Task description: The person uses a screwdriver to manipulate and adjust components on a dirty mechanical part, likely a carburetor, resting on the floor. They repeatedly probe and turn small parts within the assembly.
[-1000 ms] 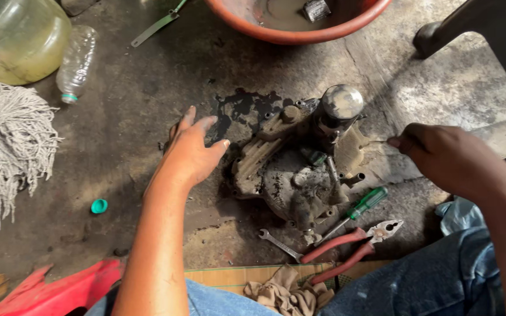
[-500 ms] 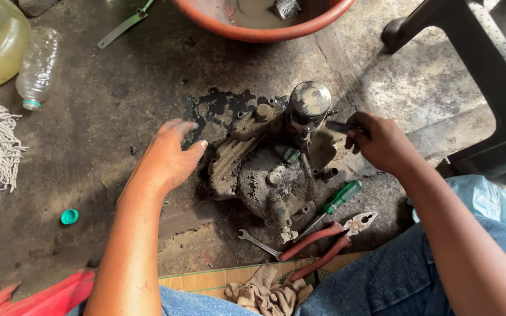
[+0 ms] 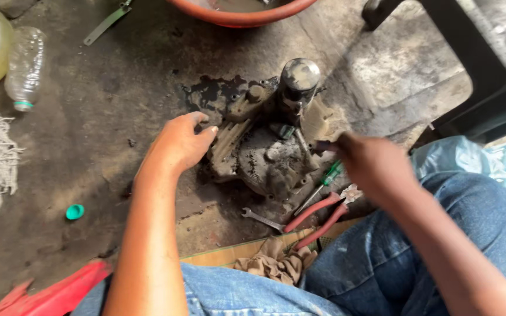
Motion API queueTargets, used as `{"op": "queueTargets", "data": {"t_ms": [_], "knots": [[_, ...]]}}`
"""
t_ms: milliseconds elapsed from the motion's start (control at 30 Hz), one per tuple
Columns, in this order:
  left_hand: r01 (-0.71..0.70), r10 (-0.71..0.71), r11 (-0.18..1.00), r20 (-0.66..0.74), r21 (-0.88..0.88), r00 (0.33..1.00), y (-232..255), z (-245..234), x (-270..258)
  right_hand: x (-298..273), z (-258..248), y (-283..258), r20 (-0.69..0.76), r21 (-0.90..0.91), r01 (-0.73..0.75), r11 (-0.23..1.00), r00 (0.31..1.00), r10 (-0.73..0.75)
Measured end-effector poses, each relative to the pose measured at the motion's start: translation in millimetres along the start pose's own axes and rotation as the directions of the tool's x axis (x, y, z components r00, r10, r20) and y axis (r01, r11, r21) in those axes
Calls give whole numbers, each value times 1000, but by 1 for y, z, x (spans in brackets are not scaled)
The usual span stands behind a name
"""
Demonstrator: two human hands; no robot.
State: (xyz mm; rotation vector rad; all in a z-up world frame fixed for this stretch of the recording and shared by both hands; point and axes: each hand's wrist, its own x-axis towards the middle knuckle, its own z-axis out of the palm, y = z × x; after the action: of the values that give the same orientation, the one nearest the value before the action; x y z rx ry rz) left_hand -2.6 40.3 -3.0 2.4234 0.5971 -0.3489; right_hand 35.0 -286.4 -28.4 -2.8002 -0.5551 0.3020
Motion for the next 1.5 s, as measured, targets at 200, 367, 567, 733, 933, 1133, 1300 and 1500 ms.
{"op": "queueTargets", "data": {"t_ms": [200,367,567,733,933,1133,1300,1500], "knots": [[-22,22,999,5,39,1000,10,-8,-10,14,25,-16,-117,-75,240,968,962,-247],[-46,47,998,-23,47,999,6,-9,-9,12,31,-16,-109,-182,184,966,972,-206],[21,-23,999,25,49,999,14,-14,-15,10,32,-17,36,-244,149,958,989,-145],[-5,5,997,-3,74,1000,11,-14,-15,18,23,-20,31,-332,119,936,993,-115],[82,-89,991,63,103,994,18,-11,-16,25,19,-26,68,-192,133,972,990,-122],[63,-65,996,29,70,997,17,-11,-12,24,31,-24,-53,-341,225,913,965,-258],[43,-45,997,42,61,998,10,-9,-12,21,35,-19,10,-374,211,903,975,-223],[19,-19,998,5,58,1000,10,-12,-14,29,44,-21,-89,-254,245,936,957,-275]]}}
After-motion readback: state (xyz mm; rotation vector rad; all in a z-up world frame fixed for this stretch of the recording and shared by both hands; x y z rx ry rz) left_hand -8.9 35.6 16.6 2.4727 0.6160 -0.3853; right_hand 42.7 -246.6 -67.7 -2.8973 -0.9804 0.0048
